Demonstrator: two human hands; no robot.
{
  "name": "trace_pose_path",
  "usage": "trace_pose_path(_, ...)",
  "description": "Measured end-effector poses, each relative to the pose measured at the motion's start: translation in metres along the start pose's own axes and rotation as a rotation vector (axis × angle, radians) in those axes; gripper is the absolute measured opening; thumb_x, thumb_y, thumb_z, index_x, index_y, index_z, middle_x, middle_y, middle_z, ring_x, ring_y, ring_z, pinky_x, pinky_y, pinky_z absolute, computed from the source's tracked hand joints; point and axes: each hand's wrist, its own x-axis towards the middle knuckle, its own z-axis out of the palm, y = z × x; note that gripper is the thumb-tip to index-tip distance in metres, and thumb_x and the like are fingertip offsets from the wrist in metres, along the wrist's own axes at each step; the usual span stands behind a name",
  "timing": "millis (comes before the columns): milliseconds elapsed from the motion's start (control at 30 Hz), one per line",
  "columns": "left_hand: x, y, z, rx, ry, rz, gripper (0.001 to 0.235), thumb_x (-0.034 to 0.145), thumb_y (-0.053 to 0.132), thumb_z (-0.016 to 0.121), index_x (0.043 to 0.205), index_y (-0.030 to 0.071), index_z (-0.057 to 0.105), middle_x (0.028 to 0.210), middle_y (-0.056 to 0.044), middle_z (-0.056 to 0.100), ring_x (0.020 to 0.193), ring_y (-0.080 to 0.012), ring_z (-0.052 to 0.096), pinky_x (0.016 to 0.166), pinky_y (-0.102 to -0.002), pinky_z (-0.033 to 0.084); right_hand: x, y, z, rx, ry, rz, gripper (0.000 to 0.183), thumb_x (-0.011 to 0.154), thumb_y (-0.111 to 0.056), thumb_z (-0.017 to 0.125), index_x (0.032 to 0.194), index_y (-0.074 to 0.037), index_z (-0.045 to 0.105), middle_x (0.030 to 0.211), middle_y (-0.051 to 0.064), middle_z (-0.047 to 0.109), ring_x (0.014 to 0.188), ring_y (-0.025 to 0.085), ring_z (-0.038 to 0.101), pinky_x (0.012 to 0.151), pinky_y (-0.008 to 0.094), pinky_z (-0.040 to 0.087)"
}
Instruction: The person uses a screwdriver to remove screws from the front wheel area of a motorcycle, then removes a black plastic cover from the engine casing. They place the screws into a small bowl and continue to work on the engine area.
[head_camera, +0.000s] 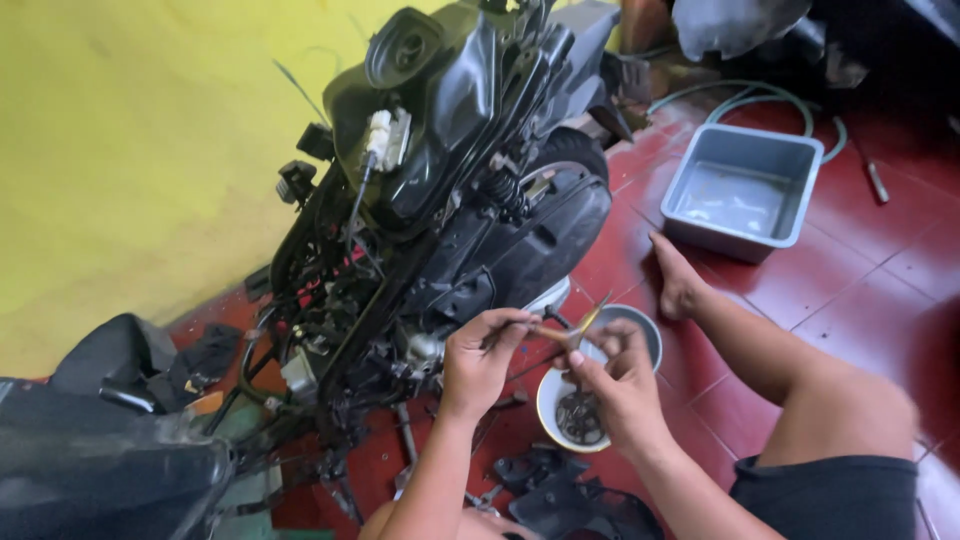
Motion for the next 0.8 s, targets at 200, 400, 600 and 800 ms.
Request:
trace_pose_path(200, 0.005, -0.003, 0.008, -0.075, -0.06, -0.12, 0.019, 0.098, 0.018, 0.067, 0.109, 0.003, 0.072, 0.104, -0.017, 0.079, 0.101, -0.0235, 0.078, 0.092, -0.033, 0.065, 0.023, -0.015, -0.007, 0.093, -0.385, 0.289, 0.035, 0.101, -0.032, 0.059, 0.122, -0.004, 0.062, 0.088, 0.017, 0.07, 0.053, 0.026, 0.066, 0.053, 0.03, 0.052)
trace_pose_path(400, 0.021, -0.002, 0.0, 0.43, 0.014, -0.183, 0.038, 0.098, 0.031, 0.067, 0.132, 0.015, 0.07, 0.113, -0.015, 0.079, 0.105, -0.0321, 0.076, 0.085, -0.04, 0.059, 0.099, -0.041, 0.015, -0.495, 0.033, -0.115, 0.048, 0.103, -0.032, 0.064, 0.134, 0.003, 0.063, 0.124, 0.027, 0.067, 0.117, 0.035, 0.065, 0.104, 0.048, 0.049)
trace_pose_path(600, 0.022, -0.039, -0.018, 0.792, -0.087, -0.113, 0.04, 0.095, 0.036, 0.071, 0.13, 0.018, 0.073, 0.133, -0.017, 0.069, 0.122, -0.0403, 0.064, 0.104, -0.051, 0.05, 0.212, -0.016, 0.021, -0.304, -0.066, -0.231, 0.037, 0.108, -0.021, 0.06, 0.135, 0.004, 0.058, 0.107, 0.017, 0.07, 0.074, 0.019, 0.072, 0.062, 0.025, 0.059)
trace_pose_path(800, 0.028, -0.06, -0.032, 0.933, -0.177, -0.259, 0.046, 0.097, 0.044, 0.066, 0.138, 0.023, 0.067, 0.15, -0.013, 0.057, 0.138, -0.0341, 0.052, 0.109, -0.049, 0.045, 0.235, -0.018, 0.035, -0.308, -0.038, -0.227, 0.031, 0.109, -0.017, 0.056, 0.133, 0.002, 0.058, 0.103, 0.019, 0.071, 0.07, 0.02, 0.075, 0.056, 0.02, 0.056)
